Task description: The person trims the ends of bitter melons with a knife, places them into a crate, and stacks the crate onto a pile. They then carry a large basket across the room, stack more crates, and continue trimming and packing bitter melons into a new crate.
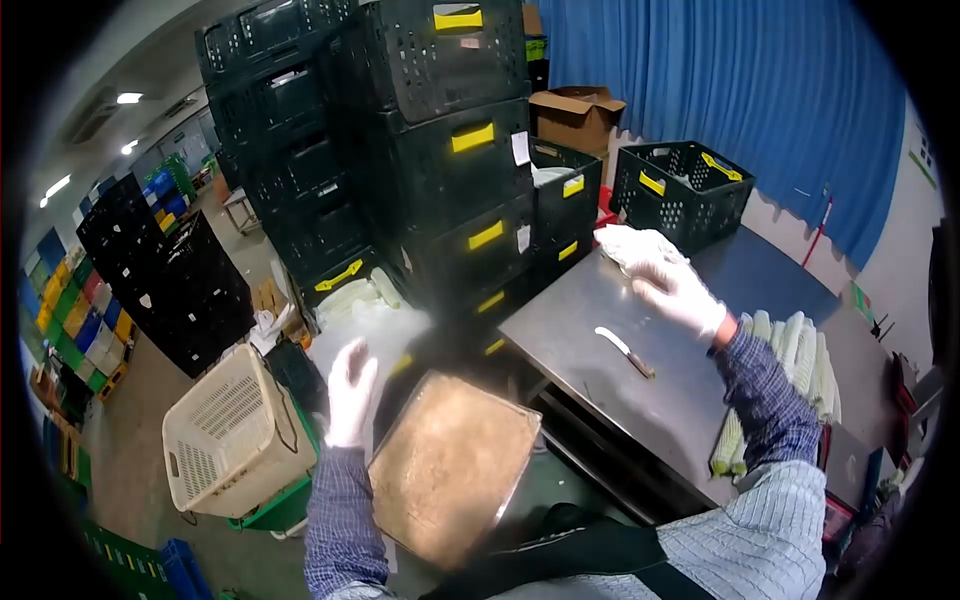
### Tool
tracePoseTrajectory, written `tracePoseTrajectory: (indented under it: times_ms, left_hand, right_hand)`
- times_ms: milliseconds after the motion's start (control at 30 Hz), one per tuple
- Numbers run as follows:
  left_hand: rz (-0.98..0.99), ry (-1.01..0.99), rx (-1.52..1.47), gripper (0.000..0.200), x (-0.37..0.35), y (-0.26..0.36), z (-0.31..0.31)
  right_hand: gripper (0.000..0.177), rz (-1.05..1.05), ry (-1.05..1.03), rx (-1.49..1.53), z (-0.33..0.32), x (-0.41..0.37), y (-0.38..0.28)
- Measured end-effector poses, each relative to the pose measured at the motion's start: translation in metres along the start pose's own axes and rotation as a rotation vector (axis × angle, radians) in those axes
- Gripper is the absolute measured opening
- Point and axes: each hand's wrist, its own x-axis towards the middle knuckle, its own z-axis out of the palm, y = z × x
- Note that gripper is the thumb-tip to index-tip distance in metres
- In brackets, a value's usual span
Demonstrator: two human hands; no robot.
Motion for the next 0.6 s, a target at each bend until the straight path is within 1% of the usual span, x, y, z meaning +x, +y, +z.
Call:
tracePoseTrajectory:
  times_ms: [33, 100, 167, 233, 300, 367, 400, 433, 467, 500, 567, 600]
  left_hand:
    - [0.065, -0.022, -0.012, 0.043, 0.032, 0.025, 0.005]
    - [0.166, -0.022, 0.097, 0.043, 0.086, 0.076, 0.01]
    - [0.257, -0.026, 0.043, 0.041, 0.129, 0.117, 0.012]
    - [0.305, -0.05, 0.076, 0.047, 0.174, 0.152, 0.009]
    - [0.392, -0.008, 0.365, 0.054, 0.222, 0.186, 0.008]
    - [0.497, 0.008, 0.405, 0.06, 0.277, 0.212, 0.014]
    - [0.574, 0.065, 0.394, 0.061, 0.311, 0.219, 0.019]
    - [0.641, 0.082, 0.428, 0.066, 0.338, 0.231, 0.026]
    - [0.702, 0.145, 0.521, 0.07, 0.369, 0.239, 0.03]
    - [0.758, 0.206, 0.614, 0.075, 0.4, 0.244, 0.035]
    - [0.846, 0.298, 0.73, 0.084, 0.441, 0.259, 0.049]
    - [0.76, 0.252, 0.801, 0.093, 0.462, 0.267, 0.049]
  right_hand:
    - [0.032, -0.002, 0.006, 0.001, -0.013, 0.034, 0.001]
    - [0.04, -0.038, 0.068, 0.038, -0.026, 0.097, 0.004]
    - [0.048, -0.033, 0.124, -0.022, -0.035, 0.168, -0.001]
    - [0.059, -0.143, 0.167, -0.099, -0.045, 0.236, -0.006]
    - [0.065, -0.257, 0.325, -0.28, -0.049, 0.318, 0.013]
    - [0.076, -0.285, 0.399, -0.278, -0.061, 0.382, 0.009]
    - [0.076, -0.34, 0.461, -0.275, -0.066, 0.416, 0.012]
    - [0.076, -0.394, 0.522, -0.273, -0.07, 0.448, 0.013]
    - [0.061, -0.434, 0.672, -0.301, -0.068, 0.473, 0.01]
    - [0.051, -0.402, 0.523, -0.212, -0.09, 0.459, -0.029]
    - [0.065, -0.471, 0.739, -0.336, -0.09, 0.537, -0.004]
    - [0.068, -0.466, 0.761, -0.367, -0.091, 0.564, 0.0]
